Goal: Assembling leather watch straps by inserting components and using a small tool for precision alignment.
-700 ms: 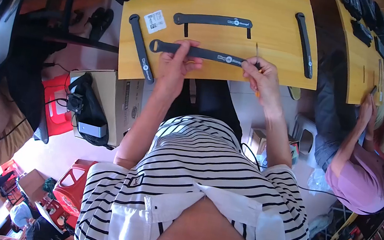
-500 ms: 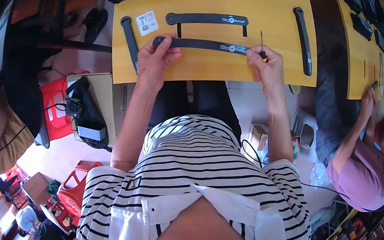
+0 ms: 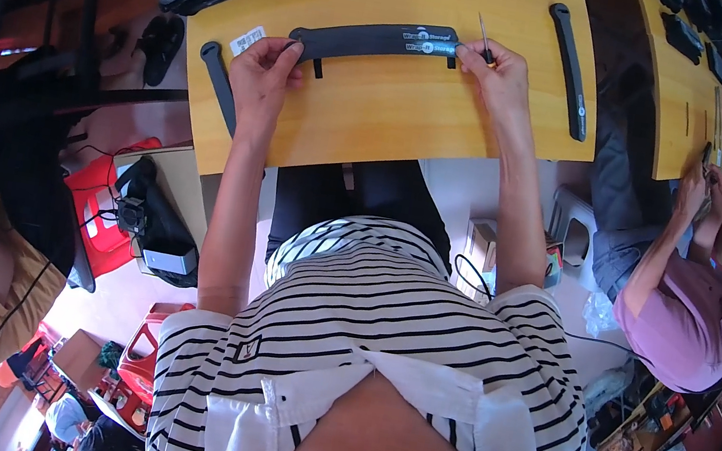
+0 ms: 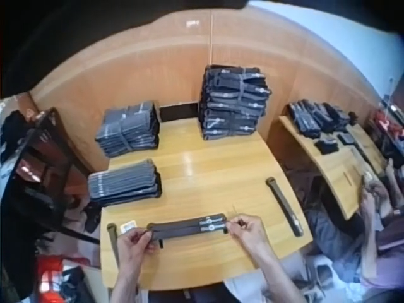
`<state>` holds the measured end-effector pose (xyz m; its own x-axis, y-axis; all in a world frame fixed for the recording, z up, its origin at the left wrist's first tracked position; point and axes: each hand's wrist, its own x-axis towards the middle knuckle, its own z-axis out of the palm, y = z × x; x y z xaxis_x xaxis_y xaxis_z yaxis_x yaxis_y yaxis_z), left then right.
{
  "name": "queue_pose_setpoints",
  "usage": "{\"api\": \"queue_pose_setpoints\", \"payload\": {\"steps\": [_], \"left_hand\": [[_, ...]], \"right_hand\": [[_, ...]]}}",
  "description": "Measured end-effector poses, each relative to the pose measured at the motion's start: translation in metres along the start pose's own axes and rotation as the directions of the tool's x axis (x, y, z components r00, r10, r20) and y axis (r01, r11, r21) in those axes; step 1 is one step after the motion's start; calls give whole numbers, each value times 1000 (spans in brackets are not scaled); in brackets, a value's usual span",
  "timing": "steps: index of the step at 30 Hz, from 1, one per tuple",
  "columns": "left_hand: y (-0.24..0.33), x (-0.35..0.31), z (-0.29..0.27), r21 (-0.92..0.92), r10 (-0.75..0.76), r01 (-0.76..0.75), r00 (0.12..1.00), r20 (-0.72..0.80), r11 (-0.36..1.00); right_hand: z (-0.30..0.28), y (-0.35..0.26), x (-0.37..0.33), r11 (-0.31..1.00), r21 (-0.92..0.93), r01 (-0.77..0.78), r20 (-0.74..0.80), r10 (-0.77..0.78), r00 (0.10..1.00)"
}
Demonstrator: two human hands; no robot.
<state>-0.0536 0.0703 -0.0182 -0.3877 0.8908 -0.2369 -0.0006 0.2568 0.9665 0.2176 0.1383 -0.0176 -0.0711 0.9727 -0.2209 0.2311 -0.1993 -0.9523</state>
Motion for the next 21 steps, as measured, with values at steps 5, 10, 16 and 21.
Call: {"api": "queue_pose_setpoints", "payload": {"steps": [5,10,16,21], "left_hand": [[-6,7,4,92,25,-19,997,-69,996],[-8,12,6,137,33,-20,995,-94,990],[-4,10,9,169,28,-10,994,-104,986],[-4,11,9,206,26,-2,993,-115,979]], "right_hand": [[2,19,12,991,-108,78,-46,-84,995],[6,12,12,979,-192,66,-89,-84,992],[8,9,12,970,-237,54,-137,-89,987],[9,6,12,973,-226,56,-162,-95,982]]}}
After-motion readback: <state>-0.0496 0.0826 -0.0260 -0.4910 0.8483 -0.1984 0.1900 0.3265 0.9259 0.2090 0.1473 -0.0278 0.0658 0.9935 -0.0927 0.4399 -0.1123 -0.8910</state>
